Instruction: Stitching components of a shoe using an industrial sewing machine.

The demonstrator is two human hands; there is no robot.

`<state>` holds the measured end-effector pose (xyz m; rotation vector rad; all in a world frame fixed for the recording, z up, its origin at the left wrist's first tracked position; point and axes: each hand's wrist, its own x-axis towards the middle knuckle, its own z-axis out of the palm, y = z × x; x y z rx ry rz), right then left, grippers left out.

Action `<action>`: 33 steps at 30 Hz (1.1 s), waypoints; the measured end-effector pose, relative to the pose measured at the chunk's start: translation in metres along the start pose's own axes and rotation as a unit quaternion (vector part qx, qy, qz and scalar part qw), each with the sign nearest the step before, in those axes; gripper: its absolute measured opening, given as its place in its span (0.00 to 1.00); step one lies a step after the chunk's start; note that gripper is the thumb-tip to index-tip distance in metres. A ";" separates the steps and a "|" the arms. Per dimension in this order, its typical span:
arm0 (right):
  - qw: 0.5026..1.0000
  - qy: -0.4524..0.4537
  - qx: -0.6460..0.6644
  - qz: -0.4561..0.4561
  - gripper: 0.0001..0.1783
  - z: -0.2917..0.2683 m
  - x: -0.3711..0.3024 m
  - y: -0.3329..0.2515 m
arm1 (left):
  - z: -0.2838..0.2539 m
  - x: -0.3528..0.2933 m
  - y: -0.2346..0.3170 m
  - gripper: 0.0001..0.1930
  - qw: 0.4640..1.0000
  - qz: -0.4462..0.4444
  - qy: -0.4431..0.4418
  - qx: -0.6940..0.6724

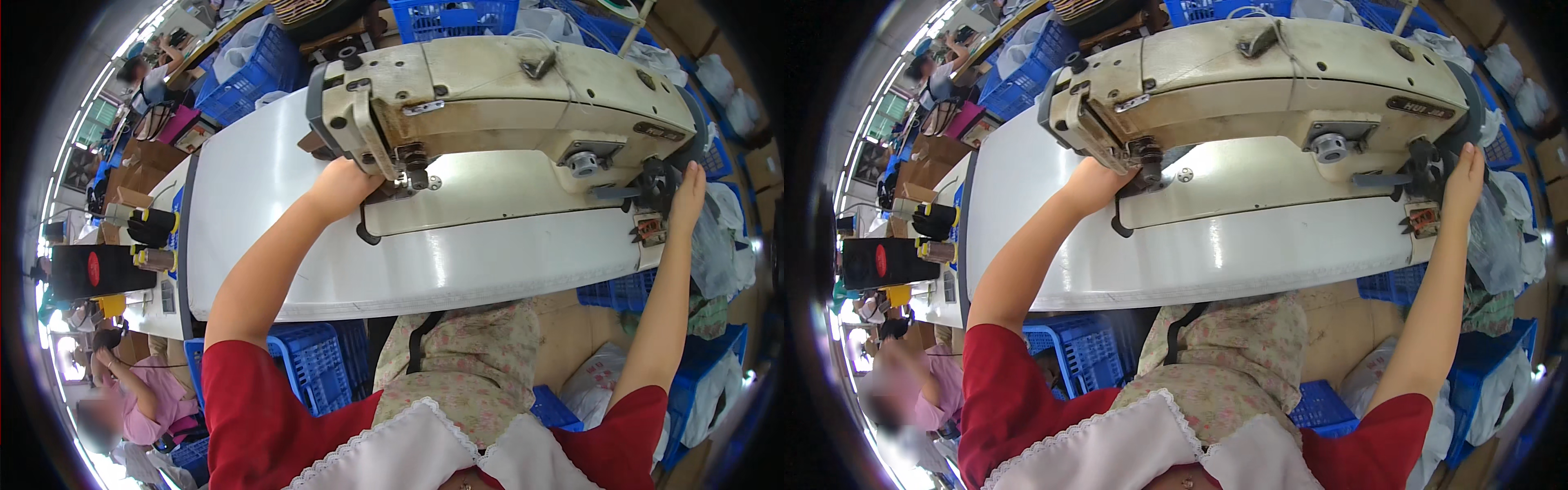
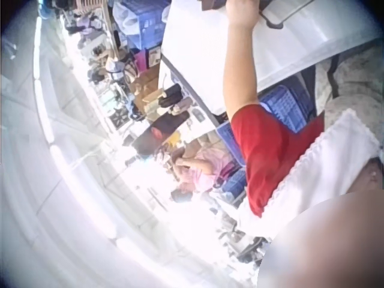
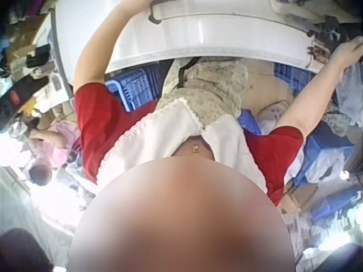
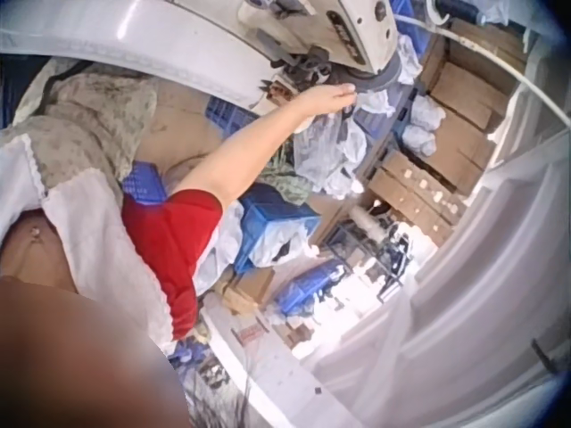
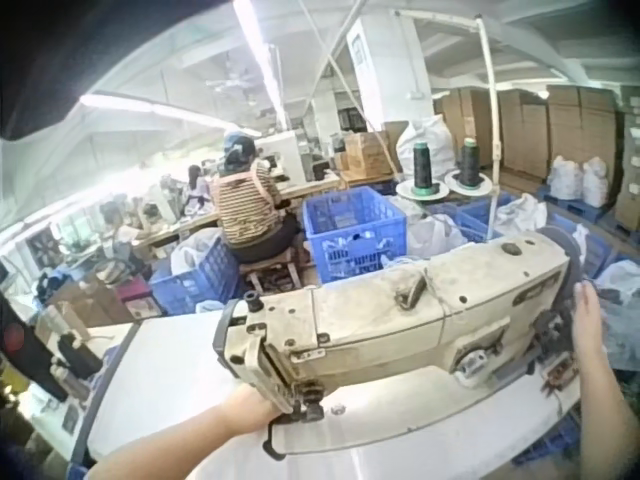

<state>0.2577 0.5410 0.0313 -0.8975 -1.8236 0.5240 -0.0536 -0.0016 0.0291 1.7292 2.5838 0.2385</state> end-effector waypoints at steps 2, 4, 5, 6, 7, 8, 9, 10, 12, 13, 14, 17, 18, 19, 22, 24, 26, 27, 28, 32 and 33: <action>1.000 -0.024 0.010 -0.006 0.33 -0.015 0.006 -0.004 | 0.002 -0.002 0.000 0.11 0.991 0.045 -0.011 0.124; 0.998 -0.001 0.047 0.028 0.26 -0.033 0.002 -0.008 | 0.003 0.000 0.000 0.12 0.977 0.072 -0.039 0.197; 0.999 -0.026 -0.007 0.030 0.18 -0.045 -0.006 -0.009 | 0.005 0.000 0.003 0.15 0.979 0.082 0.025 0.187; 0.995 -0.100 -0.020 -0.013 0.13 -0.056 -0.016 -0.009 | 0.004 0.002 0.003 0.16 0.984 0.091 0.080 0.128; 0.979 -0.181 -0.090 -0.019 0.11 -0.056 -0.024 -0.009 | 0.003 0.004 0.005 0.15 0.990 0.064 0.090 0.086; 0.951 -0.294 -0.097 0.010 0.10 -0.062 -0.035 -0.009 | 0.002 0.005 0.007 0.13 0.991 0.043 0.110 0.070; 0.928 -0.314 -0.159 -0.119 0.09 -0.064 -0.044 -0.010 | -0.002 0.005 0.006 0.12 0.983 0.080 0.115 0.115; 0.932 -0.301 -0.164 -0.117 0.09 -0.066 -0.051 -0.012 | -0.004 0.004 0.005 0.12 0.973 0.112 0.119 0.162; 0.885 -0.420 -0.154 -0.127 0.09 -0.064 -0.059 -0.016 | -0.006 -0.001 0.006 0.11 0.971 0.114 0.107 0.180; 0.884 -0.419 -0.163 -0.129 0.10 -0.062 -0.061 -0.018 | -0.006 -0.006 0.006 0.11 0.970 0.105 0.094 0.197; 0.888 -0.421 -0.143 -0.116 0.11 -0.060 -0.062 -0.020 | -0.005 -0.010 0.007 0.10 0.967 0.088 0.049 0.233; 0.878 -0.419 -0.162 -0.166 0.12 -0.062 -0.066 -0.019 | -0.003 -0.023 0.011 0.12 0.954 0.103 0.065 0.274; 0.873 -0.425 -0.169 -0.169 0.12 -0.064 -0.067 -0.017 | -0.003 -0.024 0.011 0.13 0.949 0.127 0.085 0.276; 0.871 -0.430 -0.171 -0.164 0.12 -0.067 -0.069 -0.014 | -0.005 -0.025 0.011 0.15 0.948 0.136 0.087 0.276; 0.872 -0.407 -0.185 -0.199 0.12 -0.075 -0.072 -0.010 | -0.013 -0.018 0.005 0.14 0.953 0.157 0.087 0.246; 0.865 -0.384 -0.210 -0.244 0.12 -0.078 -0.080 -0.020 | -0.013 -0.011 0.003 0.14 0.954 0.158 0.083 0.239; 0.925 -0.278 -0.164 -0.201 0.11 -0.076 -0.100 -0.046 | -0.009 -0.007 0.003 0.13 0.962 0.130 0.087 0.224; 0.954 -0.267 -0.058 -0.124 0.10 -0.074 -0.116 -0.064 | -0.006 -0.007 0.005 0.13 0.973 0.093 0.049 0.204; 0.962 -0.261 0.075 0.029 0.08 -0.063 -0.135 -0.084 | -0.003 -0.008 0.007 0.13 0.973 0.092 0.049 0.208; 0.699 -0.367 0.459 0.407 0.09 -0.041 -0.217 -0.177 | 0.003 -0.021 0.023 0.18 0.940 0.118 0.037 0.319; 0.651 -0.380 0.451 0.478 0.13 -0.033 -0.234 -0.201 | 0.004 -0.024 0.031 0.19 0.933 0.094 0.003 0.348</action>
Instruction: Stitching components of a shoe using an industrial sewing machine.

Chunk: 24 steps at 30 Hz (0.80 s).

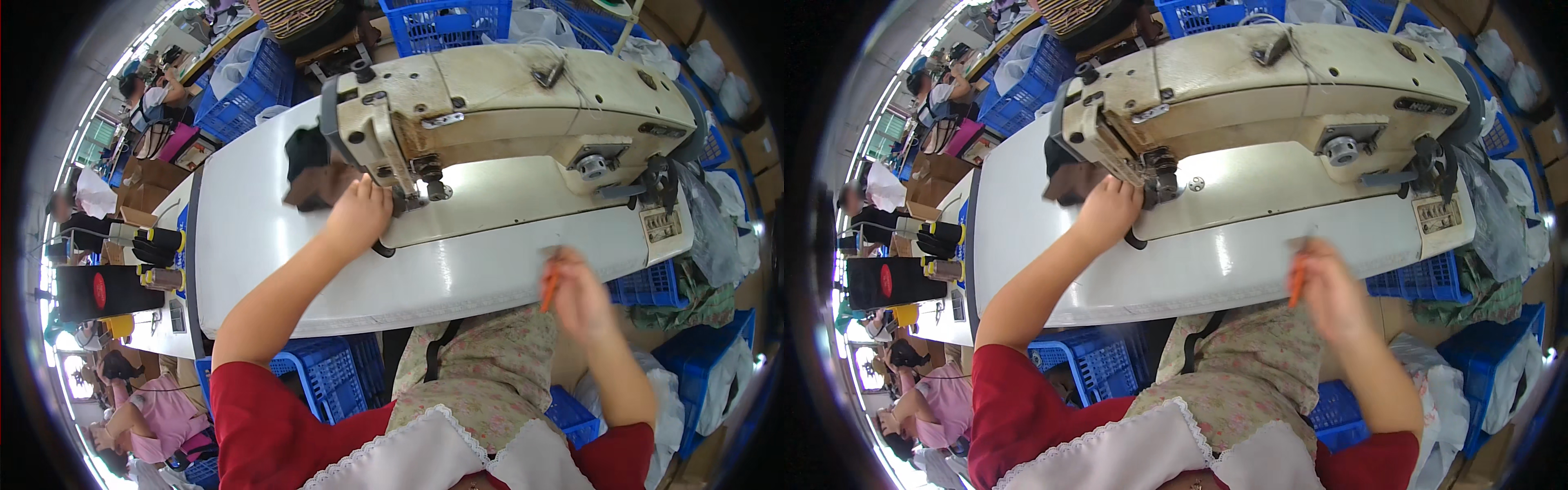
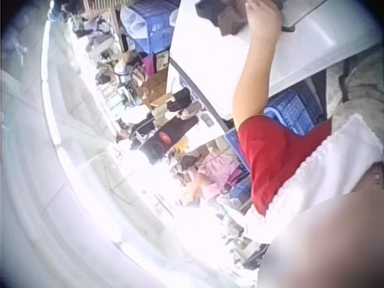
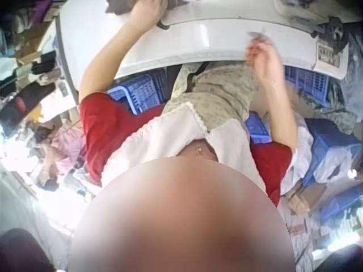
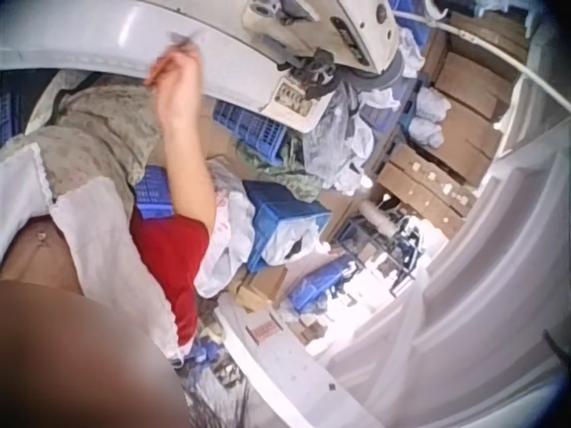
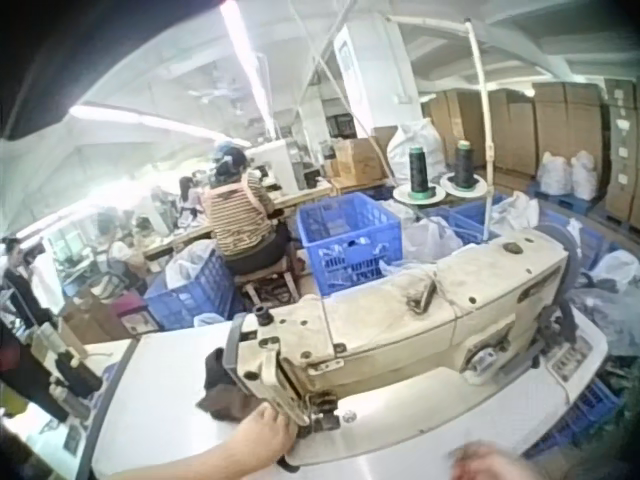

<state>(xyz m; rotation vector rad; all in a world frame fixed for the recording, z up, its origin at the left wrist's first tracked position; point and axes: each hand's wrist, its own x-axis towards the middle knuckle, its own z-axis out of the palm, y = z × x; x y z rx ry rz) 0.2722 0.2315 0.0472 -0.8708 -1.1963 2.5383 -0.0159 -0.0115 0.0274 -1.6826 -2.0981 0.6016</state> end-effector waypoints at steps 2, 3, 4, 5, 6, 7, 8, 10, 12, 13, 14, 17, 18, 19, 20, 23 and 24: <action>0.981 -0.128 -0.135 0.050 0.15 0.047 0.001 0.013 | -0.009 0.003 0.014 0.20 0.994 -0.039 -0.094 0.027; 0.968 -0.215 -0.128 0.029 0.15 0.068 -0.002 0.016 | -0.013 0.006 0.018 0.20 0.991 -0.058 -0.115 0.027; 0.959 -0.222 -0.126 -0.124 0.19 0.099 0.001 0.034 | -0.016 0.009 0.021 0.20 0.990 -0.068 -0.122 0.034; 0.929 -0.228 -0.240 -0.164 0.24 0.120 0.006 0.040 | -0.019 0.013 0.023 0.20 0.984 -0.071 -0.163 0.024; 0.904 -0.186 -0.277 -0.266 0.27 0.143 0.015 0.051 | -0.020 0.016 0.023 0.21 0.979 -0.081 -0.183 -0.027; 0.865 -0.155 -0.313 -0.360 0.30 0.164 0.025 0.062 | -0.020 0.018 0.022 0.22 0.970 -0.089 -0.209 -0.081; 0.824 -0.109 -0.348 -0.434 0.34 0.179 0.034 0.071 | -0.019 0.017 0.021 0.26 0.982 -0.097 -0.142 -0.083; 0.767 -0.058 -0.411 -0.490 0.43 0.195 0.045 0.083 | -0.014 0.014 0.020 0.29 0.975 -0.096 -0.155 -0.128; 0.747 -0.015 -0.411 -0.523 0.49 0.207 0.058 0.091 | -0.003 0.012 0.022 0.30 0.964 -0.107 -0.147 -0.193; 0.739 0.014 -0.407 -0.536 0.51 0.212 0.065 0.092 | 0.004 0.012 0.024 0.30 0.957 -0.118 -0.124 -0.234; 0.773 -0.012 -0.345 -0.531 0.50 0.215 0.069 0.093 | 0.011 0.013 0.028 0.30 0.942 -0.142 -0.076 -0.296; 0.839 -0.097 -0.182 -0.503 0.42 0.216 0.078 0.088 | 0.029 0.019 0.039 0.30 0.882 -0.203 0.075 -0.419; 0.843 -0.101 -0.135 -0.511 0.37 0.215 0.079 0.088 | 0.031 0.020 0.041 0.28 0.958 -0.183 0.011 -0.221; 0.848 -0.107 -0.097 -0.509 0.32 0.212 0.078 0.088 | 0.031 0.022 0.044 0.26 0.980 -0.174 -0.029 -0.087; 0.876 -0.117 -0.048 -0.466 0.26 0.206 0.077 0.086 | 0.029 0.021 0.044 0.24 0.979 -0.172 -0.043 -0.100; 0.888 -0.134 -0.062 -0.436 0.12 0.182 0.074 0.079 | 0.014 0.020 0.039 0.22 0.978 -0.177 -0.054 -0.100; 0.896 -0.134 -0.074 -0.417 0.12 0.174 0.074 0.076 | 0.007 0.019 0.038 0.18 0.977 -0.197 -0.030 -0.079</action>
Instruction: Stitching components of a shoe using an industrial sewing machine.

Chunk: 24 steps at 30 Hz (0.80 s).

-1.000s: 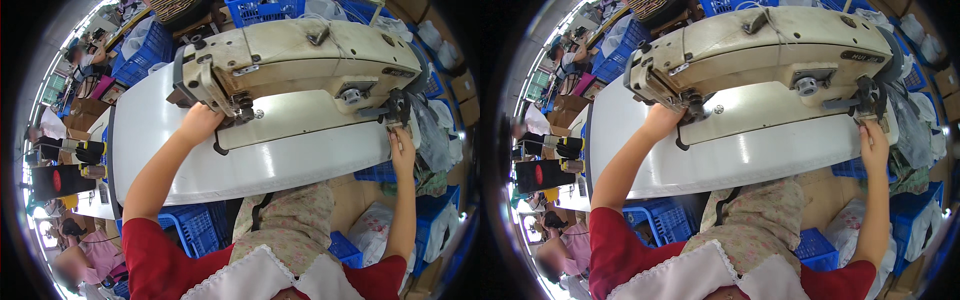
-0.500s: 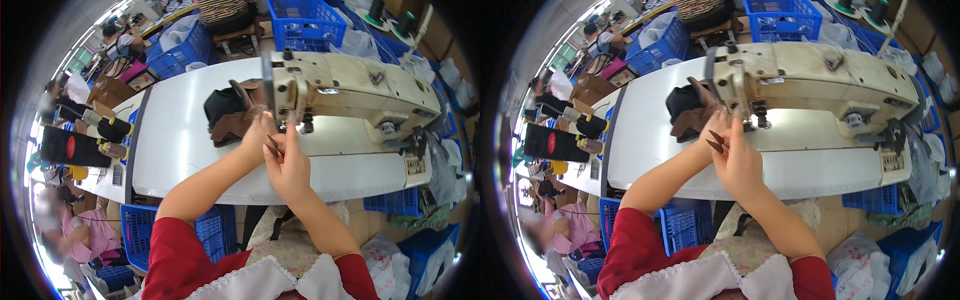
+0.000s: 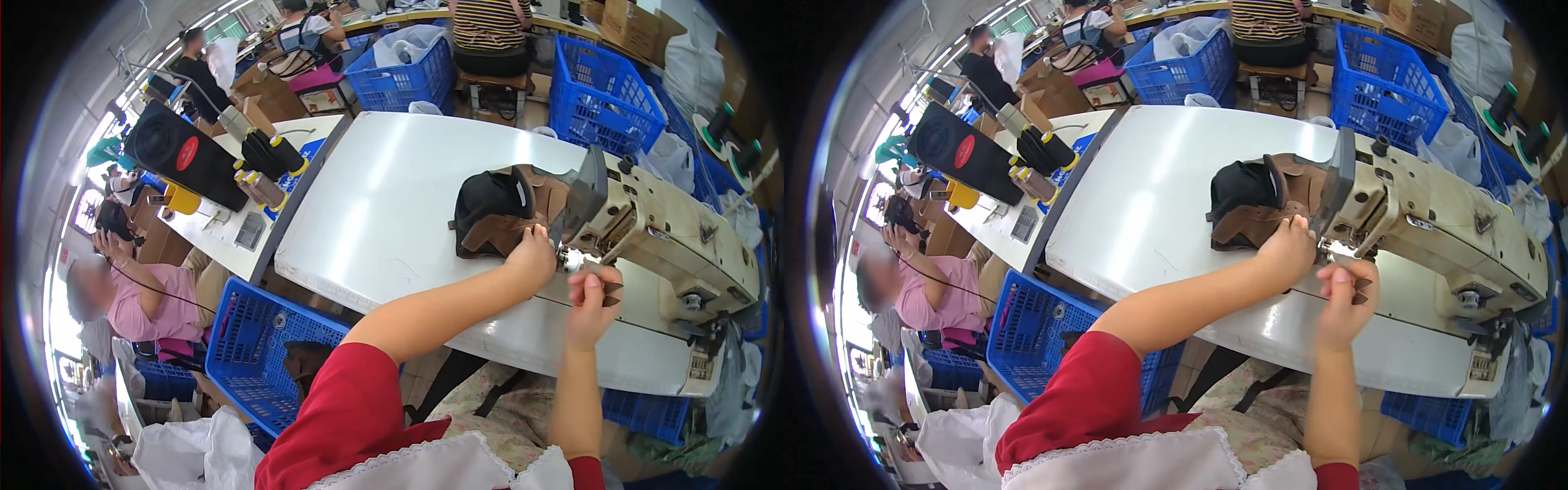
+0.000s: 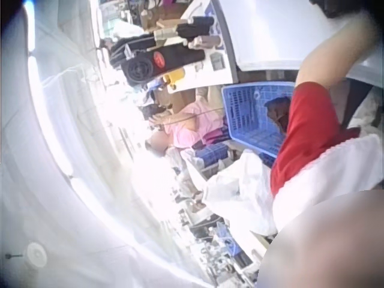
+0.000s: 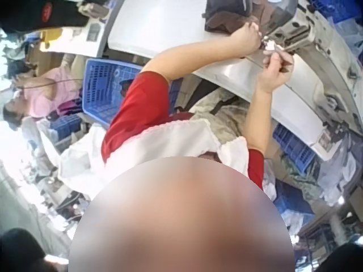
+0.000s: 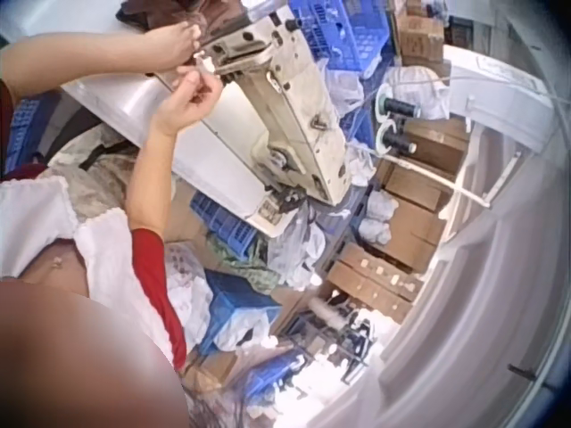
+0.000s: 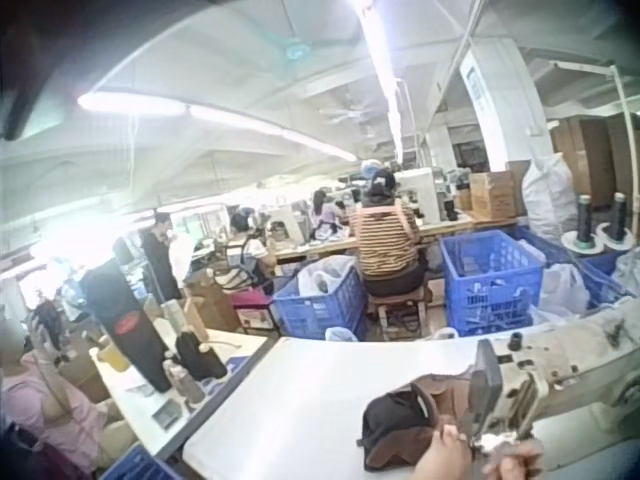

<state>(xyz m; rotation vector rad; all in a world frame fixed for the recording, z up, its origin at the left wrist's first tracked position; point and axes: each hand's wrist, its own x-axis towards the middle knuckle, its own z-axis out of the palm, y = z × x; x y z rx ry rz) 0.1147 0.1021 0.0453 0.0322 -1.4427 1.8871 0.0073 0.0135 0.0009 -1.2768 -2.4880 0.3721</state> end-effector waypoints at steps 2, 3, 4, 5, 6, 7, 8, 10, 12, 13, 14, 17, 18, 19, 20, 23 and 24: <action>0.995 -0.008 -0.093 0.020 0.13 -0.018 -0.001 -0.006 | -0.012 -0.001 -0.010 0.17 0.999 -0.009 -0.045 -0.008; 0.995 -0.024 -0.097 0.013 0.13 -0.025 -0.002 -0.009 | -0.016 -0.001 -0.016 0.16 0.994 0.005 -0.107 -0.024; 0.989 -0.049 -0.142 -0.001 0.13 -0.032 -0.005 -0.014 | -0.018 -0.009 -0.026 0.13 0.996 -0.010 -0.088 0.003; 0.979 -0.072 -0.189 -0.013 0.13 -0.040 -0.007 -0.020 | -0.018 -0.013 -0.036 0.10 0.990 -0.057 -0.121 -0.032; 0.978 -0.095 -0.181 -0.050 0.14 -0.042 -0.009 -0.019 | -0.017 -0.026 -0.046 0.09 0.990 -0.050 -0.118 -0.063; 0.955 -0.118 -0.271 0.028 0.14 -0.047 -0.010 -0.023 | -0.014 -0.040 -0.053 0.12 0.992 -0.037 -0.103 -0.066; 0.923 -0.137 -0.342 0.113 0.14 -0.048 -0.010 -0.022 | -0.011 -0.050 -0.057 0.18 0.992 -0.037 -0.103 -0.064; 0.857 -0.182 -0.451 0.173 0.20 -0.046 -0.009 -0.014 | -0.006 -0.074 -0.064 0.25 0.997 -0.024 -0.039 -0.059; 0.837 -0.191 -0.494 0.139 0.22 -0.037 -0.008 0.000 | -0.001 -0.086 -0.066 0.23 0.997 -0.012 0.052 -0.063; 0.823 -0.211 -0.520 0.082 0.24 -0.031 -0.008 0.008 | 0.000 -0.088 -0.065 0.22 0.993 -0.013 0.096 -0.069; 0.824 -0.208 -0.520 0.084 0.24 -0.026 -0.008 0.016 | 0.000 -0.089 -0.064 0.22 0.991 -0.018 0.108 -0.071; 0.762 -0.244 -0.600 0.007 0.26 -0.012 -0.006 0.034 | -0.001 -0.088 -0.064 0.22 0.986 -0.025 0.133 -0.095; 0.745 -0.243 -0.621 -0.004 0.25 -0.007 -0.005 0.038 | -0.002 -0.088 -0.065 0.22 0.987 -0.023 0.130 -0.091; 0.731 -0.238 -0.639 -0.023 0.24 -0.003 -0.004 0.041 | -0.002 -0.089 -0.065 0.27 0.986 -0.027 0.122 -0.108; 0.727 -0.242 -0.642 -0.013 0.24 0.000 -0.002 0.043 | -0.002 -0.089 -0.065 0.34 0.986 -0.035 0.105 -0.128; 0.715 -0.270 -0.644 -0.013 0.24 0.010 0.002 0.046 | 0.001 -0.092 -0.065 0.35 0.984 -0.032 0.121 -0.127; 0.716 -0.273 -0.642 -0.010 0.23 0.012 0.002 0.047 | 0.002 -0.092 -0.065 0.35 0.984 -0.032 0.120 -0.125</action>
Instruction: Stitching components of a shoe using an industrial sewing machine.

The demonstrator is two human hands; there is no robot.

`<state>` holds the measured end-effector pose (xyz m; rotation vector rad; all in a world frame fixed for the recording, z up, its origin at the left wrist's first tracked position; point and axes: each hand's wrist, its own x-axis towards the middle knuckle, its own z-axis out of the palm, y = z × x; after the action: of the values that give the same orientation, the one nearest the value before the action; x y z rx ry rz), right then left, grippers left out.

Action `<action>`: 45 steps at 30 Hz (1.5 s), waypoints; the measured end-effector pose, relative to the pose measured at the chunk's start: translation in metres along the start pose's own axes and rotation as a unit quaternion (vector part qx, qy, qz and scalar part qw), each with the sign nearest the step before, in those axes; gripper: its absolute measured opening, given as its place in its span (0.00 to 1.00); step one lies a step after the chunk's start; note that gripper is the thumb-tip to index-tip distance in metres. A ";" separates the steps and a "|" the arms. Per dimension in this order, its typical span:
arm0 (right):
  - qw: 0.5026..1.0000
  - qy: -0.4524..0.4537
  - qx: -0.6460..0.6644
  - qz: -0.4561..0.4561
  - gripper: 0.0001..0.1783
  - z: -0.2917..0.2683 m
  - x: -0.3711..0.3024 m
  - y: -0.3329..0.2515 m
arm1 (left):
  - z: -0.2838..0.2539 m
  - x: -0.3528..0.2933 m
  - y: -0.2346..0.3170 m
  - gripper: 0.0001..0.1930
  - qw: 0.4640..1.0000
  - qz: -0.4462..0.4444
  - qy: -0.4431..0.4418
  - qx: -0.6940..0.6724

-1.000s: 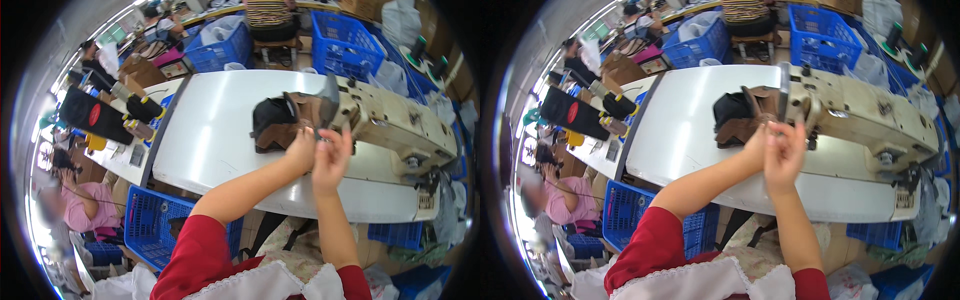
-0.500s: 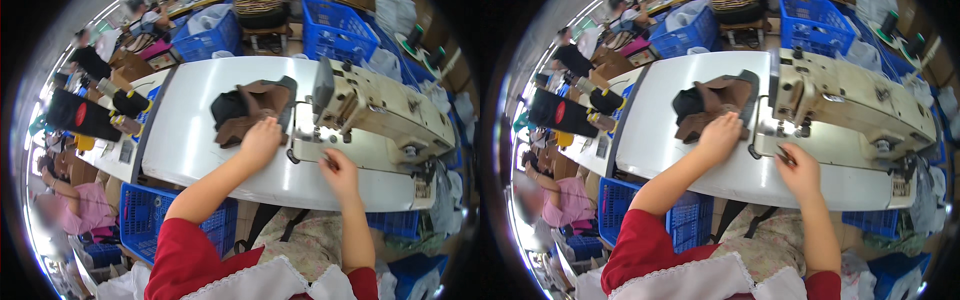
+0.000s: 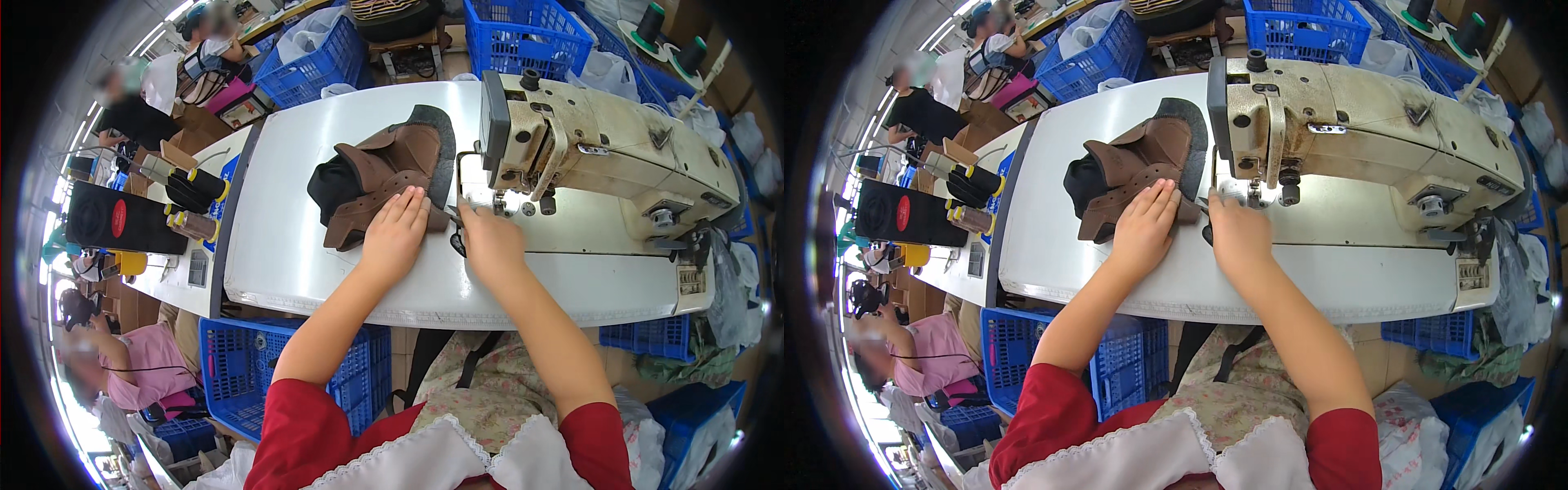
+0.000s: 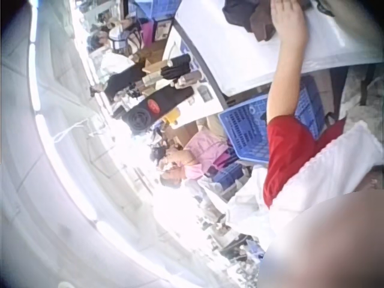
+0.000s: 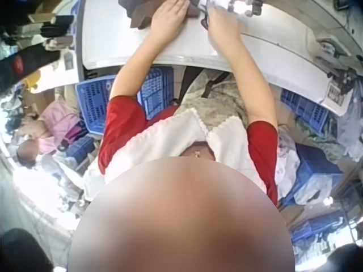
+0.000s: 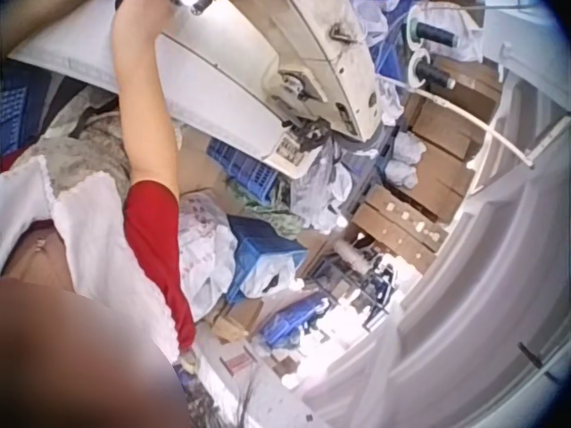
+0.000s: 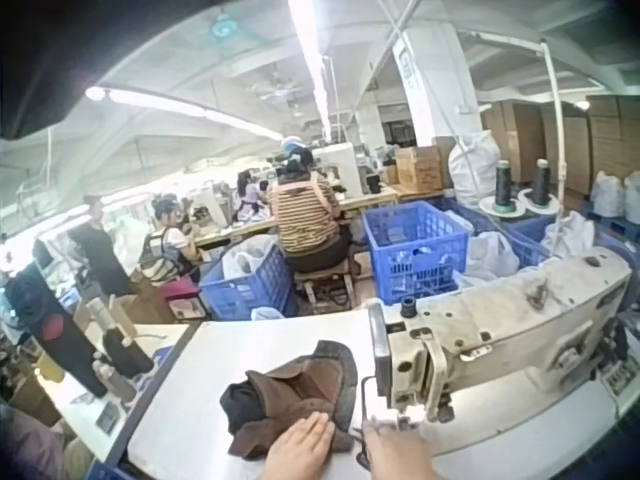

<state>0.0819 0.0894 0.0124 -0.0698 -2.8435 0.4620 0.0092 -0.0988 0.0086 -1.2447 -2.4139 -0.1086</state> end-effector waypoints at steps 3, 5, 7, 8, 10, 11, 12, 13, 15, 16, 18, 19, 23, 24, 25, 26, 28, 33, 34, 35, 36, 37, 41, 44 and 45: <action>1.000 0.006 0.002 -0.003 0.22 0.004 0.003 -0.002 | 0.001 0.000 0.000 0.34 1.000 0.001 0.009 -0.007; 1.000 0.016 0.002 -0.004 0.20 0.008 0.005 -0.001 | 0.001 0.001 0.000 0.34 1.000 0.002 0.012 -0.004; 1.000 -0.001 -0.014 -0.013 0.22 0.011 0.007 0.000 | -0.001 0.002 0.001 0.34 1.000 0.003 0.009 -0.004; 1.000 -0.015 -0.015 -0.003 0.22 0.011 0.008 0.001 | -0.002 0.003 0.002 0.34 1.000 0.001 0.009 -0.005; 1.000 -0.011 -0.011 -0.009 0.21 0.007 0.009 0.001 | -0.005 0.005 0.004 0.34 1.000 0.003 0.007 -0.004; 1.000 -0.010 -0.010 -0.008 0.21 0.002 0.007 0.002 | -0.008 0.006 0.004 0.34 1.000 0.002 0.006 -0.003; 0.999 0.035 0.019 -0.014 0.21 -0.005 0.003 0.002 | -0.012 0.006 0.003 0.34 1.000 0.003 0.005 -0.002; 0.998 0.044 0.041 0.003 0.21 -0.013 -0.001 0.001 | -0.019 0.004 -0.001 0.30 1.000 -0.019 0.019 -0.013; 0.995 0.056 0.079 0.007 0.22 -0.036 -0.018 0.003 | -0.036 0.004 -0.018 0.30 0.992 -0.062 0.094 -0.054; 0.992 0.049 0.116 0.016 0.23 -0.047 -0.028 0.003 | -0.047 -0.002 -0.026 0.31 0.977 -0.114 0.153 -0.097; 0.985 0.034 0.170 0.027 0.25 -0.066 -0.042 0.004 | -0.074 -0.017 -0.046 0.27 0.884 -0.317 0.201 -0.280; 0.973 0.038 0.229 0.018 0.27 -0.072 -0.047 0.003 | -0.086 -0.022 -0.059 0.22 0.801 -0.408 0.257 -0.355; 0.931 -0.017 0.361 0.048 0.29 -0.080 -0.052 -0.010 | -0.119 -0.054 -0.078 0.18 0.614 -0.349 0.376 -0.599; 0.904 -0.018 0.424 0.051 0.28 -0.079 -0.052 -0.014 | -0.123 -0.061 -0.077 0.18 0.618 -0.352 0.378 -0.593; 0.875 -0.035 0.476 0.079 0.28 -0.078 -0.052 -0.019 | -0.124 -0.067 -0.073 0.19 0.601 -0.353 0.385 -0.605; 0.873 -0.022 0.484 0.052 0.28 -0.077 -0.053 -0.022 | -0.126 -0.073 -0.070 0.20 0.583 -0.365 0.390 -0.611; 0.836 -0.021 0.545 0.052 0.27 -0.078 -0.055 -0.028 | -0.129 -0.083 -0.064 0.21 0.583 -0.353 0.393 -0.617; 0.827 -0.044 0.558 0.045 0.25 -0.087 -0.059 -0.030 | -0.140 -0.099 -0.058 0.21 0.565 -0.316 0.400 -0.649; 0.849 -0.069 0.521 0.058 0.24 -0.090 -0.060 -0.029 | -0.141 -0.100 -0.057 0.21 0.565 -0.317 0.398 -0.650; 0.846 -0.063 0.527 0.042 0.24 -0.092 -0.061 -0.029 | -0.142 -0.101 -0.055 0.21 0.560 -0.318 0.402 -0.651; 0.806 -0.109 0.578 0.066 0.23 -0.093 -0.062 -0.030 | -0.144 -0.101 -0.053 0.21 0.554 -0.319 0.406 -0.653; 0.760 -0.154 0.625 0.090 0.23 -0.094 -0.063 -0.030 | -0.145 -0.101 -0.051 0.21 0.555 -0.319 0.403 -0.654; 0.688 -0.222 0.675 0.146 0.25 -0.091 -0.061 -0.029 | -0.148 -0.104 -0.045 0.22 0.547 -0.294 0.404 -0.672; 0.630 -0.237 0.720 0.169 0.27 -0.088 -0.060 -0.025 | -0.149 -0.107 -0.045 0.25 0.535 -0.281 0.403 -0.687; 0.627 -0.235 0.724 0.165 0.27 -0.087 -0.060 -0.024 | -0.149 -0.109 -0.046 0.26 0.526 -0.280 0.405 -0.693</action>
<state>0.1626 0.0883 0.0848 -0.1592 -1.8373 2.9245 0.0774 -0.2470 0.1063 -0.3534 -1.3568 -2.4910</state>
